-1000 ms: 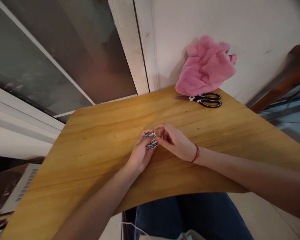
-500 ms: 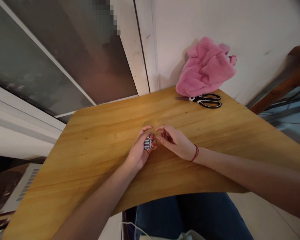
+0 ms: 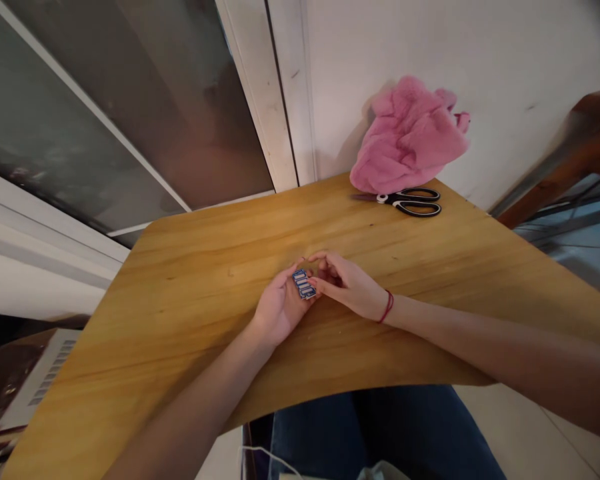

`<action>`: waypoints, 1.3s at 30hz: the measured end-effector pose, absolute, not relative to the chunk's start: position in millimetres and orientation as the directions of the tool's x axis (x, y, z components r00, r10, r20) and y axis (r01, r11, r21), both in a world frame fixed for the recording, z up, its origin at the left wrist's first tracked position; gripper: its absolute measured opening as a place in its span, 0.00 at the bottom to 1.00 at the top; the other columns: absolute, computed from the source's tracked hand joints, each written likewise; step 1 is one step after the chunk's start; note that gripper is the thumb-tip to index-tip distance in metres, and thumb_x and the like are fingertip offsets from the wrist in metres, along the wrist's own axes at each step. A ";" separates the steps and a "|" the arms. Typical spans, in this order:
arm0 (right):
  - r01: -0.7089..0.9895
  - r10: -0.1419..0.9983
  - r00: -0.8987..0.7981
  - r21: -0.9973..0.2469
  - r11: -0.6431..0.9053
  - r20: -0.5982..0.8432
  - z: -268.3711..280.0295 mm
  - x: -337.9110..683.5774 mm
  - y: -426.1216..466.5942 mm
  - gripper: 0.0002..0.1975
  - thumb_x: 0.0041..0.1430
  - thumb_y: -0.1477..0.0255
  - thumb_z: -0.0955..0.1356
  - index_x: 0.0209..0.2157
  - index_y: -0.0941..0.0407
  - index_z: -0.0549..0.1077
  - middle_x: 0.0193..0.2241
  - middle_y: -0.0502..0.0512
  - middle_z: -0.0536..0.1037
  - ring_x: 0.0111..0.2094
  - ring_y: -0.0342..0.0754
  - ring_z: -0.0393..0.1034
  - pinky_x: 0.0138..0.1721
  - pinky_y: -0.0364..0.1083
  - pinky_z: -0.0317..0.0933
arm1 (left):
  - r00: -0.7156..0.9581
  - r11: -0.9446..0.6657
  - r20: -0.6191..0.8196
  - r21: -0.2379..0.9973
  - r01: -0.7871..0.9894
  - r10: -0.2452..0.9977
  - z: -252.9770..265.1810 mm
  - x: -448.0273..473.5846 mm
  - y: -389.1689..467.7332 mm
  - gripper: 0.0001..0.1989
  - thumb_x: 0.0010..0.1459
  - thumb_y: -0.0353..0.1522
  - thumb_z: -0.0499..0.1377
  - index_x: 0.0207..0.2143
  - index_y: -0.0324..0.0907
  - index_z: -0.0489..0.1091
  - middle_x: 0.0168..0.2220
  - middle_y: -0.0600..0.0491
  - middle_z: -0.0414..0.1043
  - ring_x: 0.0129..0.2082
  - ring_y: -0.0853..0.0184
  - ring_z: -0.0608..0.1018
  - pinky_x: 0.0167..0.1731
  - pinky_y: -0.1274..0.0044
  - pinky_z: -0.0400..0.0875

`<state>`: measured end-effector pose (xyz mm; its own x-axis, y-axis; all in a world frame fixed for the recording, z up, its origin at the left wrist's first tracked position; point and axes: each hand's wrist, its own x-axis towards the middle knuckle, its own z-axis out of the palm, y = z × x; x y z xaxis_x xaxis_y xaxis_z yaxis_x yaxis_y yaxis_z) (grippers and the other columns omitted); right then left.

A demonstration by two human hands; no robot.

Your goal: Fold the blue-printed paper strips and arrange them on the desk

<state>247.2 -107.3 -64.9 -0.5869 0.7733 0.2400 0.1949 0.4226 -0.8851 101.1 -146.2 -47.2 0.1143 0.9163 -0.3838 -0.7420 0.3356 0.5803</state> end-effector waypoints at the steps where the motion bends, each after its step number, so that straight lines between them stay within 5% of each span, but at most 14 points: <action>1: 0.201 0.777 -0.587 -0.889 0.412 0.228 -64.8 247.2 -107.4 0.19 0.58 0.65 0.66 0.49 0.58 0.61 0.32 0.50 0.66 0.27 0.39 0.61 0.30 0.42 0.60 | 0.128 0.334 -0.377 0.557 -0.760 0.918 -45.7 101.0 -146.2 0.09 0.59 0.28 0.50 0.40 0.40 0.66 0.29 0.52 0.68 0.27 0.70 0.72 0.29 0.78 0.69; 10: 0.275 0.732 -0.635 -0.814 0.511 0.245 -61.8 247.9 -113.0 0.24 0.56 0.62 0.67 0.51 0.56 0.60 0.40 0.57 0.70 0.36 0.45 0.66 0.39 0.47 0.63 | 0.079 0.270 -0.311 0.641 -0.718 0.947 -48.6 96.5 -149.7 0.27 0.32 0.15 0.48 0.38 0.43 0.61 0.31 0.55 0.66 0.30 0.71 0.74 0.28 0.82 0.67; 21: 0.313 0.618 -0.706 -0.632 0.709 0.345 -59.6 251.0 -110.0 0.35 0.50 0.56 0.70 0.56 0.55 0.59 0.52 0.63 0.59 0.56 0.56 0.53 0.58 0.57 0.54 | 0.192 0.282 -0.207 0.743 -0.606 0.959 -53.2 100.1 -153.3 0.28 0.27 0.14 0.46 0.34 0.41 0.63 0.28 0.55 0.64 0.28 0.71 0.72 0.19 0.82 0.60; 30: 0.265 0.626 -0.717 -0.710 0.653 0.308 -62.2 250.9 -106.6 0.37 0.45 0.57 0.73 0.55 0.55 0.59 0.50 0.61 0.59 0.55 0.53 0.55 0.58 0.54 0.55 | 0.329 0.435 -0.287 0.541 -0.719 0.900 -45.2 94.6 -152.5 0.13 0.38 0.21 0.51 0.30 0.38 0.63 0.25 0.53 0.63 0.23 0.69 0.70 0.18 0.78 0.62; 32: 0.268 0.622 -0.719 -0.702 0.660 0.311 -64.3 250.0 -105.5 0.36 0.45 0.58 0.74 0.53 0.57 0.61 0.49 0.62 0.60 0.55 0.53 0.55 0.58 0.53 0.55 | 0.338 0.456 -0.308 0.553 -0.697 0.889 -47.4 96.3 -151.9 0.03 0.49 0.25 0.53 0.29 0.38 0.62 0.23 0.55 0.60 0.20 0.71 0.68 0.16 0.80 0.60; 34: 0.271 0.617 -0.719 -0.687 0.674 0.322 -67.0 249.0 -104.2 0.35 0.44 0.59 0.74 0.51 0.58 0.63 0.49 0.62 0.60 0.54 0.54 0.56 0.58 0.54 0.55 | 0.308 0.428 -0.298 0.598 -0.677 0.904 -50.1 99.3 -151.9 0.05 0.56 0.29 0.55 0.28 0.39 0.61 0.21 0.58 0.58 0.18 0.75 0.65 0.16 0.82 0.59; 39: 0.290 0.625 -0.702 -0.665 0.688 0.341 -72.4 247.0 -102.4 0.34 0.44 0.59 0.73 0.51 0.59 0.65 0.48 0.62 0.61 0.53 0.54 0.56 0.57 0.55 0.55 | 0.230 0.300 -0.195 0.692 -0.657 0.954 -54.6 105.1 -153.9 0.08 0.57 0.31 0.60 0.34 0.39 0.62 0.25 0.59 0.61 0.17 0.80 0.63 0.17 0.86 0.58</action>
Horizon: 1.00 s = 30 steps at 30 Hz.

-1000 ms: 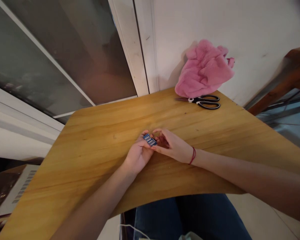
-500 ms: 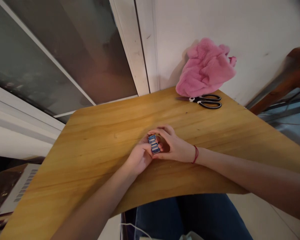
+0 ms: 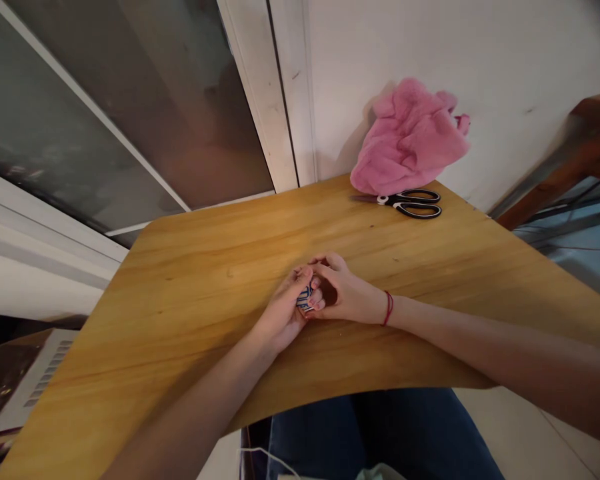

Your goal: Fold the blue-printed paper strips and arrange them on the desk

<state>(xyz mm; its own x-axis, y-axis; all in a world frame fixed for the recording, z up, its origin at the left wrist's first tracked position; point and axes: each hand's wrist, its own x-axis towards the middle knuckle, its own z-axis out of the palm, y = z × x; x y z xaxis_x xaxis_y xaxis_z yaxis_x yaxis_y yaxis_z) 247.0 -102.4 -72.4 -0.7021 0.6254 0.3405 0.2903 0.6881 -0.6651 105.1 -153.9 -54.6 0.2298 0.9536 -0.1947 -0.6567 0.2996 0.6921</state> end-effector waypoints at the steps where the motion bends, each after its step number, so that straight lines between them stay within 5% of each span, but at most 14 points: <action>1: 0.291 0.627 -0.699 -0.664 0.689 0.345 -73.1 246.6 -102.4 0.34 0.44 0.59 0.73 0.51 0.59 0.65 0.48 0.62 0.61 0.53 0.54 0.56 0.57 0.55 0.56 | 0.230 0.300 -0.196 0.696 -0.652 0.953 -55.0 105.4 -154.2 0.08 0.57 0.32 0.60 0.34 0.39 0.62 0.25 0.59 0.61 0.17 0.81 0.63 0.17 0.86 0.57; 22: 0.286 0.633 -0.671 -0.653 0.701 0.385 -73.3 244.8 -110.1 0.34 0.47 0.58 0.72 0.53 0.58 0.67 0.49 0.62 0.61 0.52 0.54 0.56 0.57 0.55 0.55 | 0.273 0.354 -0.227 0.646 -0.676 0.935 -52.1 109.5 -156.7 0.02 0.52 0.25 0.58 0.29 0.38 0.65 0.18 0.60 0.55 0.18 0.77 0.62 0.21 0.84 0.60; 30: 0.290 0.645 -0.641 -0.647 0.706 0.416 -70.4 241.2 -114.8 0.30 0.46 0.55 0.73 0.49 0.55 0.72 0.49 0.59 0.63 0.50 0.53 0.55 0.56 0.55 0.54 | 0.273 0.347 -0.215 0.623 -0.701 0.938 -53.5 117.7 -156.0 0.11 0.52 0.25 0.58 0.20 0.38 0.60 0.17 0.60 0.55 0.18 0.79 0.61 0.20 0.85 0.60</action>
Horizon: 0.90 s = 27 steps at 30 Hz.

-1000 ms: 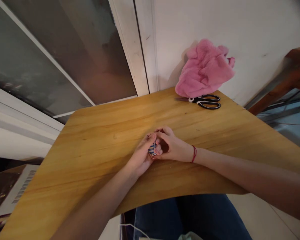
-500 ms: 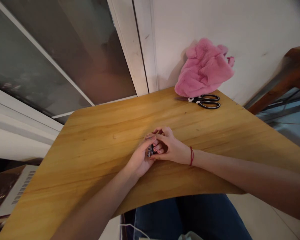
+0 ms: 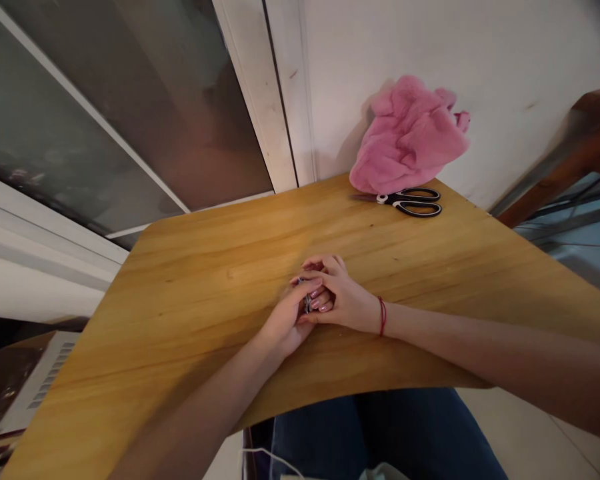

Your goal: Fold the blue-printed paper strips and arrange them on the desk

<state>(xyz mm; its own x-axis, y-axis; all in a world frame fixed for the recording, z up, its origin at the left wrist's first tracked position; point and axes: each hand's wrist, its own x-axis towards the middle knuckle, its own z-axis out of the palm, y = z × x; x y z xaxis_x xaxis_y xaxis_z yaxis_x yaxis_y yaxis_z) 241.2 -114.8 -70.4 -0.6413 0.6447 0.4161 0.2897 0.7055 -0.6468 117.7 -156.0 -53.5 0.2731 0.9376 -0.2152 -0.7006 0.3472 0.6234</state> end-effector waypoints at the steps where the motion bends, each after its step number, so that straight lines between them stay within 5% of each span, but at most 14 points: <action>1: 0.291 0.646 -0.641 -0.648 0.704 0.414 -69.3 241.1 -115.4 0.29 0.46 0.56 0.73 0.49 0.54 0.72 0.49 0.59 0.63 0.50 0.53 0.55 0.56 0.54 0.54 | 0.279 0.348 -0.211 0.627 -0.697 0.937 -53.1 117.5 -156.3 0.10 0.52 0.24 0.58 0.21 0.37 0.61 0.17 0.59 0.56 0.18 0.78 0.62 0.20 0.85 0.61; 7: 0.286 0.655 -0.642 -0.668 0.687 0.398 -64.8 240.4 -119.6 0.33 0.41 0.55 0.74 0.48 0.54 0.71 0.51 0.58 0.64 0.50 0.53 0.55 0.56 0.54 0.54 | 0.267 0.370 -0.256 0.643 -0.670 0.929 -53.0 117.0 -159.0 0.10 0.51 0.26 0.61 0.20 0.37 0.62 0.17 0.59 0.59 0.19 0.78 0.64 0.22 0.85 0.62; 13: 0.275 0.649 -0.630 -0.659 0.700 0.427 -63.7 239.5 -118.4 0.21 0.47 0.62 0.73 0.43 0.54 0.72 0.46 0.56 0.69 0.47 0.52 0.58 0.51 0.54 0.56 | 0.265 0.348 -0.228 0.684 -0.641 0.937 -55.9 116.4 -159.5 0.11 0.51 0.30 0.64 0.21 0.36 0.65 0.20 0.56 0.62 0.22 0.77 0.67 0.26 0.85 0.65; 27: 0.363 0.622 -0.646 -0.538 0.761 0.444 -62.2 247.9 -115.3 0.20 0.49 0.70 0.68 0.45 0.57 0.65 0.48 0.59 0.66 0.47 0.53 0.58 0.50 0.54 0.55 | 0.245 0.360 -0.264 0.702 -0.614 0.933 -55.7 106.5 -158.4 0.02 0.54 0.27 0.59 0.32 0.37 0.69 0.27 0.55 0.68 0.27 0.73 0.71 0.33 0.80 0.69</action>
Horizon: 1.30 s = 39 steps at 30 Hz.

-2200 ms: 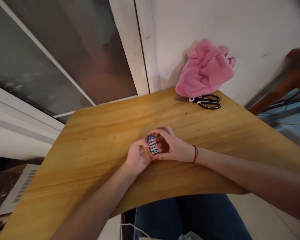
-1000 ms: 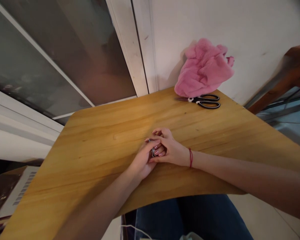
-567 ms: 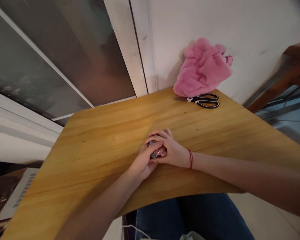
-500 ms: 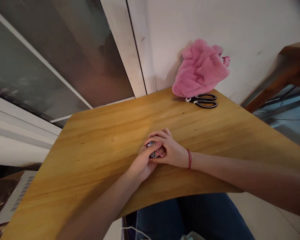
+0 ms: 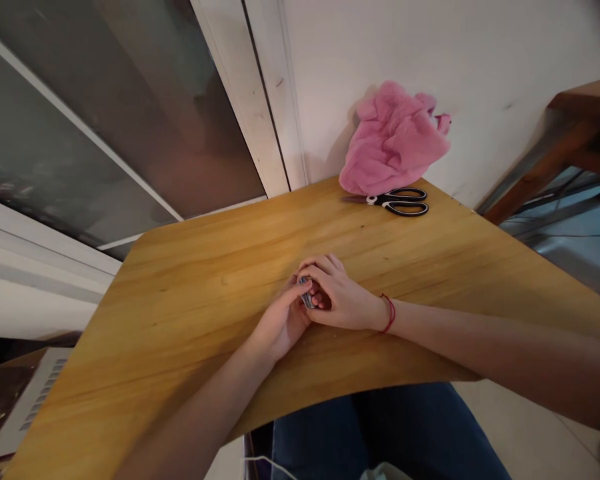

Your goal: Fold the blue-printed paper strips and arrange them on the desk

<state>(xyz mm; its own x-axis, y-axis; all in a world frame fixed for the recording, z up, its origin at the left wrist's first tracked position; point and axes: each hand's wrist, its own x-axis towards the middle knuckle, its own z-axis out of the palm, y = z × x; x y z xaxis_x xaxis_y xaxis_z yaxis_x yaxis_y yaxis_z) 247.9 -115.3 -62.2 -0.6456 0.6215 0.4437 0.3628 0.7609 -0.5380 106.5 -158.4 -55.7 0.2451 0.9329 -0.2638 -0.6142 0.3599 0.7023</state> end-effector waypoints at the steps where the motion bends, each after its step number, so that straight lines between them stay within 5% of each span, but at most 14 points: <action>1: 0.373 0.621 -0.650 -0.527 0.763 0.439 -62.2 248.6 -114.4 0.20 0.49 0.70 0.68 0.46 0.57 0.65 0.49 0.60 0.65 0.48 0.54 0.58 0.50 0.54 0.55 | 0.242 0.364 -0.273 0.700 -0.614 0.931 -55.8 106.4 -158.2 0.03 0.55 0.27 0.59 0.33 0.37 0.69 0.28 0.54 0.69 0.28 0.73 0.72 0.33 0.79 0.69; 9: 0.416 0.560 -0.726 -0.394 0.819 0.398 -64.0 253.9 -101.4 0.20 0.50 0.66 0.68 0.45 0.59 0.67 0.48 0.63 0.64 0.49 0.55 0.58 0.51 0.56 0.56 | 0.187 0.318 -0.261 0.687 -0.653 0.947 -51.9 108.5 -155.6 0.15 0.53 0.22 0.57 0.44 0.40 0.69 0.39 0.51 0.73 0.37 0.69 0.75 0.40 0.77 0.68; 18: 0.377 0.573 -0.741 -0.488 0.787 0.350 -73.0 254.4 -92.3 0.24 0.55 0.60 0.67 0.51 0.55 0.66 0.51 0.62 0.63 0.54 0.53 0.58 0.56 0.57 0.55 | 0.083 0.283 -0.333 0.615 -0.736 0.939 -53.9 111.1 -154.2 0.09 0.54 0.20 0.55 0.38 0.38 0.67 0.28 0.56 0.67 0.26 0.75 0.70 0.30 0.81 0.67; 23: 0.355 0.599 -0.725 -0.561 0.748 0.340 -72.8 254.3 -84.7 0.29 0.51 0.57 0.70 0.52 0.56 0.65 0.51 0.62 0.64 0.55 0.53 0.58 0.56 0.56 0.56 | 0.032 0.261 -0.363 0.605 -0.752 0.931 -58.5 102.1 -144.8 0.03 0.59 0.29 0.56 0.32 0.38 0.65 0.17 0.63 0.52 0.15 0.79 0.58 0.22 0.83 0.64; 28: 0.267 0.647 -0.698 -0.727 0.633 0.308 -66.9 255.8 -75.3 0.22 0.57 0.58 0.66 0.47 0.58 0.67 0.42 0.58 0.71 0.39 0.44 0.66 0.45 0.49 0.65 | 0.030 0.224 -0.301 0.637 -0.738 0.953 -62.6 84.4 -128.7 0.09 0.55 0.32 0.63 0.31 0.37 0.65 0.17 0.65 0.49 0.13 0.82 0.54 0.13 0.88 0.49; 34: 0.221 0.757 -0.610 -0.868 0.446 0.234 -71.2 252.3 -63.3 0.20 0.61 0.57 0.60 0.40 0.60 0.69 0.31 0.54 0.73 0.30 0.42 0.65 0.33 0.43 0.61 | -0.128 0.048 -0.212 0.669 -0.742 0.969 -70.6 67.3 -110.8 0.12 0.53 0.35 0.64 0.33 0.39 0.65 0.16 0.65 0.51 0.13 0.82 0.56 0.15 0.88 0.52; 39: 0.394 0.802 -0.573 -0.802 0.448 0.167 -67.7 225.3 -55.6 0.20 0.60 0.57 0.61 0.35 0.61 0.70 0.24 0.52 0.73 0.26 0.42 0.64 0.31 0.43 0.56 | -0.196 -0.045 -0.140 0.693 -0.719 0.971 -62.0 62.4 -94.9 0.12 0.55 0.35 0.63 0.29 0.40 0.62 0.15 0.65 0.49 0.15 0.81 0.60 0.20 0.88 0.57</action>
